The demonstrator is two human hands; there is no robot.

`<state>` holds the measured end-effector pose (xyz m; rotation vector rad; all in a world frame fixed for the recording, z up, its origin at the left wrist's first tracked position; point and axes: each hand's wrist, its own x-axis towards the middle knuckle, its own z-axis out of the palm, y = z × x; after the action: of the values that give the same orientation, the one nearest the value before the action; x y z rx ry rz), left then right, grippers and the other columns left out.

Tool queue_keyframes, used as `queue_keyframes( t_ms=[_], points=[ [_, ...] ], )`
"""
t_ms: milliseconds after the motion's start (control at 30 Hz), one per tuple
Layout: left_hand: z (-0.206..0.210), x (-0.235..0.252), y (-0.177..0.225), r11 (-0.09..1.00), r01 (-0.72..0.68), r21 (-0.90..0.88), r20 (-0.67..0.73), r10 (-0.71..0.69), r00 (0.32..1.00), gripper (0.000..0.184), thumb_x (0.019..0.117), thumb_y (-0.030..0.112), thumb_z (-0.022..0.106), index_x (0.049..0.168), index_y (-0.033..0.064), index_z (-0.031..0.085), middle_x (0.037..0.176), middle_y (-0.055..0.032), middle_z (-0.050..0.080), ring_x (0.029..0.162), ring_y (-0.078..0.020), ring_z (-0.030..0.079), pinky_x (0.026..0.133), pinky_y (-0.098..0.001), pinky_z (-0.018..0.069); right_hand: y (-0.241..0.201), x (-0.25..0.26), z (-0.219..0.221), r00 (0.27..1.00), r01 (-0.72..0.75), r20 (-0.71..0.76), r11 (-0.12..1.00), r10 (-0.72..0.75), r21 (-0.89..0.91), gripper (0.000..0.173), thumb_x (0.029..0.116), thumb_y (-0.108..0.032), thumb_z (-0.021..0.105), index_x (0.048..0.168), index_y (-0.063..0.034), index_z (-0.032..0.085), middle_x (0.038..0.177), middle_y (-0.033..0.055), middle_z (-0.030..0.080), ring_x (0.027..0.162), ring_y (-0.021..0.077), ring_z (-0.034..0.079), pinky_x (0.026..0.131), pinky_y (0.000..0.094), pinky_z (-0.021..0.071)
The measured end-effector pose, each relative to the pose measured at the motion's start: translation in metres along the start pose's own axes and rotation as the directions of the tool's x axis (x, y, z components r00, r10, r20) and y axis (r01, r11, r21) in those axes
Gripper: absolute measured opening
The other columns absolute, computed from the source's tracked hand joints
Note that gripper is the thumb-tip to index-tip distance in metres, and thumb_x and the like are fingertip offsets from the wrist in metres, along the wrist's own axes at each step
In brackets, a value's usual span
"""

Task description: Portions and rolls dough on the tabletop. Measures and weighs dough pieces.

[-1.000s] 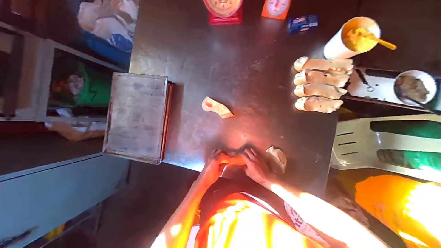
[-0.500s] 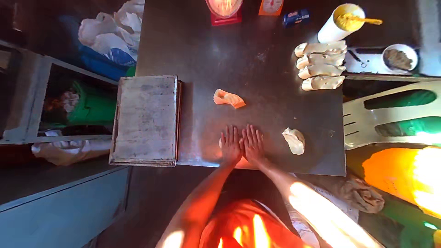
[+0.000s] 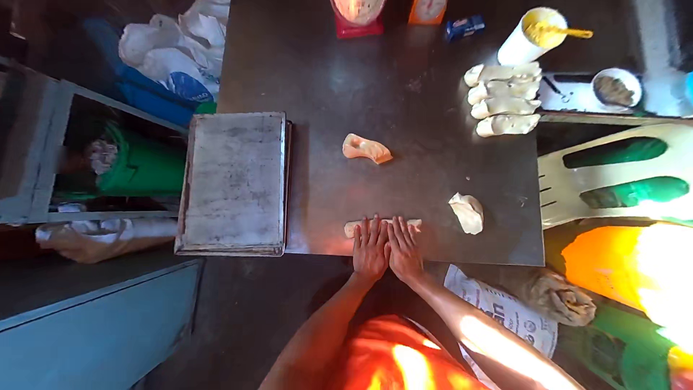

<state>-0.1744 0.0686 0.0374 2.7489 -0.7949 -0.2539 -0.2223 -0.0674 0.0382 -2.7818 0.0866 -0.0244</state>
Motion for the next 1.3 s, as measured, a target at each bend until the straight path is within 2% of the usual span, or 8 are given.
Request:
queue_keyframes(
  t_ms=[167,300,433,600,700,867,1133,1300],
  points=[
    [0.003,0.125,-0.048,0.983,0.165,0.080,-0.187,-0.148,0.971,0.065,0.1062,0.058,0.020,0.163,0.0282,0.028,0.172,-0.0063,0.018,0.158,-0.0379,0.009,0.122,-0.0712,0.0088,0.058,0.126,0.004,0.997,-0.069,0.019,0.987,0.072,-0.147,0.073,0.1026,-0.063,0.031,0.162,-0.0205,0.032,0.169,0.0182,0.018,0.158,0.0363,0.012,0.126,0.0640,0.0078],
    [-0.015,0.194,-0.102,0.997,0.058,0.049,-0.239,-0.045,0.970,0.072,0.1064,0.057,0.016,0.165,0.0150,0.018,0.173,-0.0080,0.009,0.160,-0.0287,0.001,0.127,-0.0638,0.0054,0.093,0.184,0.007,0.993,-0.109,-0.069,0.980,0.099,-0.167,0.087,0.1010,-0.070,0.022,0.162,-0.0076,0.027,0.170,0.0200,0.012,0.158,0.0364,0.007,0.126,0.0630,0.0069],
    [-0.014,0.106,-0.101,0.997,-0.069,0.033,-0.098,0.072,0.993,0.067,0.1070,0.055,0.020,0.165,0.0216,0.022,0.173,-0.0012,0.012,0.159,-0.0212,0.008,0.129,-0.0533,0.0166,0.077,0.104,-0.005,0.995,0.043,0.094,0.990,-0.031,-0.131,0.075,0.1055,-0.057,0.024,0.161,-0.0071,0.029,0.170,0.0120,0.019,0.158,0.0287,0.014,0.129,0.0557,0.0123],
    [-0.006,-0.001,-0.044,0.983,0.184,0.002,-0.072,-0.183,0.980,0.061,0.1058,0.056,0.024,0.159,0.0302,0.039,0.168,-0.0186,0.024,0.156,-0.0421,0.017,0.125,-0.0637,0.0147,0.020,0.020,-0.011,0.997,0.021,0.080,1.000,-0.020,-0.010,0.070,0.1067,-0.048,0.031,0.156,0.0007,0.038,0.165,0.0209,0.030,0.155,0.0351,0.023,0.127,0.0582,0.0166],
    [0.000,0.050,-0.061,0.959,0.274,0.074,-0.227,-0.251,0.941,0.065,0.1056,0.057,0.022,0.159,0.0243,0.040,0.166,-0.0237,0.026,0.153,-0.0493,0.018,0.122,-0.0694,0.0133,0.040,0.076,0.006,1.000,0.021,0.016,0.996,-0.019,-0.083,0.075,0.1050,-0.058,0.029,0.158,-0.0055,0.037,0.164,0.0222,0.031,0.154,0.0384,0.026,0.124,0.0656,0.0174],
    [-0.026,0.158,-0.150,0.965,0.240,0.109,-0.244,-0.208,0.947,0.075,0.1057,0.060,0.018,0.166,0.0166,0.011,0.173,-0.0093,-0.003,0.160,-0.0285,-0.005,0.127,-0.0633,0.0016,0.108,0.190,-0.003,0.992,-0.124,-0.039,0.967,0.118,-0.225,0.091,0.0994,-0.073,0.021,0.165,-0.0093,0.017,0.171,0.0205,0.005,0.158,0.0378,0.002,0.123,0.0703,0.0029],
    [-0.020,0.001,-0.108,0.984,0.179,-0.005,-0.125,-0.178,0.976,0.068,0.1045,0.060,0.023,0.158,0.0223,0.040,0.167,-0.0165,0.028,0.155,-0.0355,0.025,0.124,-0.0578,0.0239,0.075,0.014,-0.016,1.000,-0.019,0.004,0.996,0.019,-0.089,0.082,0.1030,-0.061,0.032,0.155,0.0008,0.039,0.162,0.0241,0.035,0.152,0.0364,0.032,0.126,0.0547,0.0241],
    [-0.033,0.047,-0.124,0.963,0.249,0.099,-0.238,-0.220,0.946,0.070,0.1041,0.062,0.022,0.160,0.0226,0.037,0.167,-0.0241,0.021,0.155,-0.0444,0.016,0.125,-0.0650,0.0129,0.118,0.091,-0.027,0.999,0.035,0.019,0.986,-0.032,-0.161,0.074,0.1010,-0.067,0.026,0.162,-0.0249,0.033,0.167,0.0244,0.020,0.156,0.0428,0.015,0.125,0.0649,0.0130]
  ],
)
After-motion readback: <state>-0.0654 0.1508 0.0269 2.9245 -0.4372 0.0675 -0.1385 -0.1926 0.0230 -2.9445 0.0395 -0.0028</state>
